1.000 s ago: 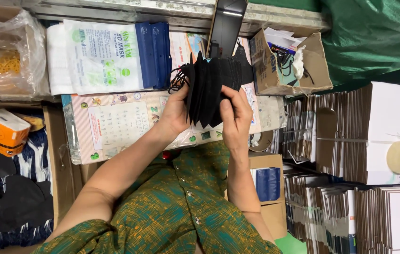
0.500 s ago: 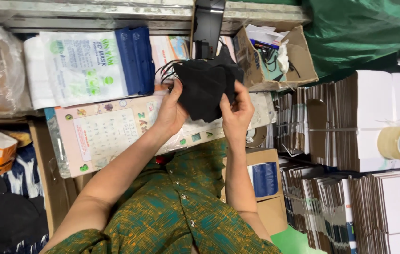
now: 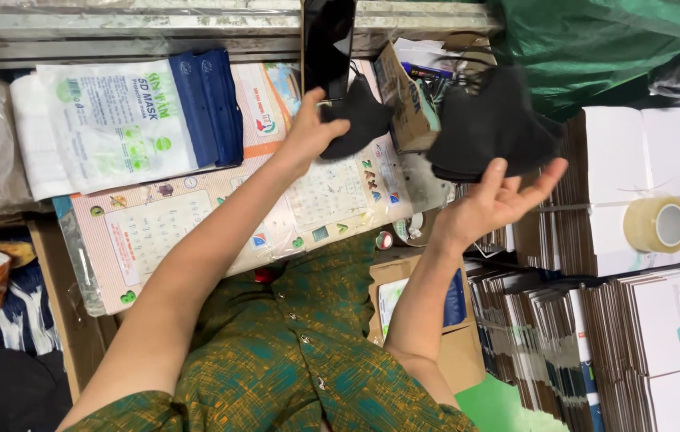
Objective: The person packages black face masks by hand into blue and white plastic pouches at a conveyor belt workstation.
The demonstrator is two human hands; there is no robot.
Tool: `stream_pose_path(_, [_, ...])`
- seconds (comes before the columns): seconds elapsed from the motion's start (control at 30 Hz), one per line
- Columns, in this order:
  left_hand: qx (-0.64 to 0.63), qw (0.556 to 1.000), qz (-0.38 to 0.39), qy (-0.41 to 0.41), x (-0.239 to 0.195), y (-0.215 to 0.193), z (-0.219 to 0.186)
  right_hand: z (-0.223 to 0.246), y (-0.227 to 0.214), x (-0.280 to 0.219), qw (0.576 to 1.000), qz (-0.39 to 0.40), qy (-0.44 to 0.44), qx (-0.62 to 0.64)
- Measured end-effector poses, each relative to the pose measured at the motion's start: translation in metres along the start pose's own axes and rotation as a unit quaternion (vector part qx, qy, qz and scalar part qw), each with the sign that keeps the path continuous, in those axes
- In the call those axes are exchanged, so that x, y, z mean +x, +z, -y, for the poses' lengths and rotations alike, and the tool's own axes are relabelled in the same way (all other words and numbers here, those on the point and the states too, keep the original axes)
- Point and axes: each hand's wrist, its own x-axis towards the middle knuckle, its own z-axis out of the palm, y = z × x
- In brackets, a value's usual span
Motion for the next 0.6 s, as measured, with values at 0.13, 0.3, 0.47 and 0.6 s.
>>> stream_pose_path(0.13, [0.148, 0.980, -0.077, 0.111, -0.011, -0.008, -0.012, -0.034, -0.032, 0.001, 0.996, 0.069, 0.044, 0.044])
stream_pose_path(0.3, [-0.371, 0.881, 0.268, -0.120, -0.067, -0.034, -0.001, -0.081, -0.038, -0.049, 0.960, 0.203, 0.181, 0.061])
stream_pose_path(0.47, [-0.123, 0.990, -0.004, 0.069, -0.094, -0.044, -0.028, -0.117, -0.046, -0.077, 0.922, 0.303, 0.226, -0.088])
stream_pose_path(0.6, [0.047, 0.987, 0.061, 0.141, -0.123, -0.075, -0.045, -0.064, -0.020, -0.056, 0.868, 0.433, -0.098, -0.223])
